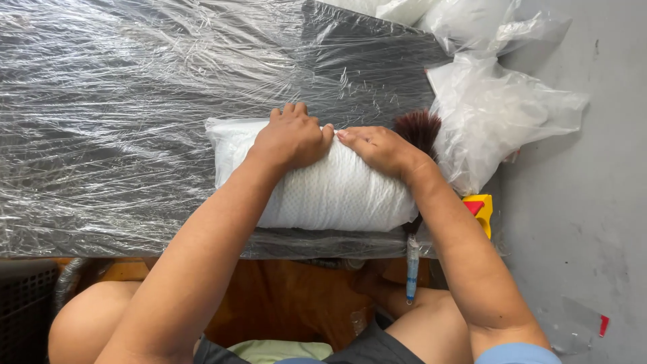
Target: The person compresses a white item inside a plastic bag using vacuum suction, ties the bag closed with a string, and kemudian places it inside a black plastic shipping envelope which is then sealed with adhesive tape.
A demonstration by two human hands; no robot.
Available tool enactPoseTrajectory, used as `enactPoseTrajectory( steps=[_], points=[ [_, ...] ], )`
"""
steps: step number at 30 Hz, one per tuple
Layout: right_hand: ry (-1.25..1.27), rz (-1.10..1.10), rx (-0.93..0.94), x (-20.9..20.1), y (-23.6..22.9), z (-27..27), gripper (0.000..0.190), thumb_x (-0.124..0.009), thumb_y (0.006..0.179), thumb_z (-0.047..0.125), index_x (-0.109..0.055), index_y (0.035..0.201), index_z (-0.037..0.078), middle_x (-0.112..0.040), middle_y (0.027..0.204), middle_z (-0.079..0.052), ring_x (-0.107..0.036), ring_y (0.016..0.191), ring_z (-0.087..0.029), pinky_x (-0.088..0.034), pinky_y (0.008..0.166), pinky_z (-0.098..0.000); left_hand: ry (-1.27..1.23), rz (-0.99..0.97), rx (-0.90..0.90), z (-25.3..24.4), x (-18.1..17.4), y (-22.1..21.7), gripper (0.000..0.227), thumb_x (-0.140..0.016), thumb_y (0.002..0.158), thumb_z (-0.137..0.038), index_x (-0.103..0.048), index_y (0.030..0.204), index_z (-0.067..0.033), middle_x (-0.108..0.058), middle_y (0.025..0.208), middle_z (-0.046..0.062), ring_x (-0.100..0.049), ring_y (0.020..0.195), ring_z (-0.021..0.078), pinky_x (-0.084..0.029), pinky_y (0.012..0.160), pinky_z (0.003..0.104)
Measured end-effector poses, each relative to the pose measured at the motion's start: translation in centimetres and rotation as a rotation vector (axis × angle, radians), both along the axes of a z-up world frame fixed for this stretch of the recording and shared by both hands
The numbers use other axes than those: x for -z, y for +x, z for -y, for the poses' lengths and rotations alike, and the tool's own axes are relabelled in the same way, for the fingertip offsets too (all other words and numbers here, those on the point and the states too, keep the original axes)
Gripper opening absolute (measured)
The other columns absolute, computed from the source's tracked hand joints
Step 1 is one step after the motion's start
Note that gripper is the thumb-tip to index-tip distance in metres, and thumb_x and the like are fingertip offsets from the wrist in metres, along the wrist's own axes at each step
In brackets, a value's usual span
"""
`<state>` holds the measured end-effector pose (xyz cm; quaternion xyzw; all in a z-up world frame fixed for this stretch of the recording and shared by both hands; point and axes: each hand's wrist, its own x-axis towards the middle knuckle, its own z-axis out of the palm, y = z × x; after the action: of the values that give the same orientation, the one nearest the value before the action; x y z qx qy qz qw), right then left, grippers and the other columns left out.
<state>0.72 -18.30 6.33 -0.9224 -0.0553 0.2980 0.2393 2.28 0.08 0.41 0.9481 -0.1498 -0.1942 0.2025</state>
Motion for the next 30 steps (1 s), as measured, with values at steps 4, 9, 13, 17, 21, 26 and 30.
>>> enactPoseTrajectory(
  steps=[4,9,13,17,21,26,30],
  points=[
    [-0.012,0.091,-0.106,0.9,1.3,0.6,0.051,-0.04,0.1,0.058,-0.076,0.119,0.027,-0.064,0.137,-0.003,-0.048,0.138,-0.025,-0.034,0.115,-0.0401,-0.039,-0.075,-0.023,0.0,0.8,1.6,0.08,-0.017,0.101,-0.058,-0.061,0.136,-0.001,-0.055,0.141,0.026,-0.048,0.139,0.0406,-0.026,0.117,0.062],
    [-0.011,-0.114,0.0,0.8,2.9,-0.1,0.065,-0.036,0.097,0.06,-0.064,0.14,0.021,-0.058,0.15,-0.008,-0.044,0.146,-0.03,-0.028,0.125,-0.0452,-0.05,-0.25,-0.038,1.2,2.0,3.8,0.072,-0.027,0.098,-0.051,-0.067,0.129,-0.0004,-0.065,0.134,0.022,-0.058,0.132,0.0381,-0.039,0.115,0.058],
    [-0.039,-0.162,0.029,0.3,3.7,-1.3,0.068,-0.036,0.094,0.064,-0.062,0.144,0.025,-0.057,0.151,-0.005,-0.044,0.147,-0.028,-0.029,0.125,-0.0446,-0.05,-0.314,-0.112,0.3,1.0,4.7,0.073,-0.034,0.095,-0.058,-0.071,0.125,-0.0027,-0.068,0.128,0.02,-0.06,0.13,0.0368,-0.04,0.113,0.057],
    [-0.064,-0.196,0.049,0.3,4.3,-1.3,0.07,-0.038,0.093,0.066,-0.059,0.146,0.027,-0.057,0.152,-0.004,-0.044,0.146,-0.026,-0.029,0.124,-0.0441,-0.03,-0.338,-0.031,0.9,2.2,6.0,0.077,-0.026,0.099,-0.056,-0.069,0.127,0.0008,-0.067,0.132,0.022,-0.059,0.131,0.0392,-0.038,0.116,0.055],
    [-0.02,-0.148,0.041,1.4,4.8,-0.3,0.066,-0.042,0.092,0.064,-0.065,0.138,0.023,-0.057,0.151,-0.001,-0.045,0.145,-0.026,-0.031,0.124,-0.0436,-0.016,-0.297,-0.046,0.4,1.5,5.8,0.078,-0.026,0.099,-0.058,-0.071,0.125,0.0008,-0.07,0.126,0.021,-0.062,0.128,0.0393,-0.04,0.113,0.057],
    [-0.002,-0.119,0.032,2.5,5.1,0.5,0.06,-0.044,0.093,0.065,-0.069,0.131,0.026,-0.062,0.143,0.002,-0.05,0.14,-0.023,-0.034,0.122,-0.0424,-0.066,-0.211,-0.011,0.9,3.4,6.2,0.069,-0.031,0.094,-0.052,-0.067,0.134,-0.0072,-0.066,0.136,0.016,-0.058,0.132,0.0357,-0.04,0.113,0.056],
    [0.004,-0.158,0.059,1.2,4.4,-0.8,0.058,-0.042,0.093,0.062,-0.072,0.126,0.024,-0.067,0.135,0.0,-0.055,0.135,-0.024,-0.037,0.119,-0.0431,-0.078,-0.261,-0.011,1.1,2.9,5.6,0.066,-0.031,0.097,-0.046,-0.069,0.13,-0.0023,-0.067,0.134,0.02,-0.059,0.131,0.037,-0.04,0.115,0.055]
  ],
)
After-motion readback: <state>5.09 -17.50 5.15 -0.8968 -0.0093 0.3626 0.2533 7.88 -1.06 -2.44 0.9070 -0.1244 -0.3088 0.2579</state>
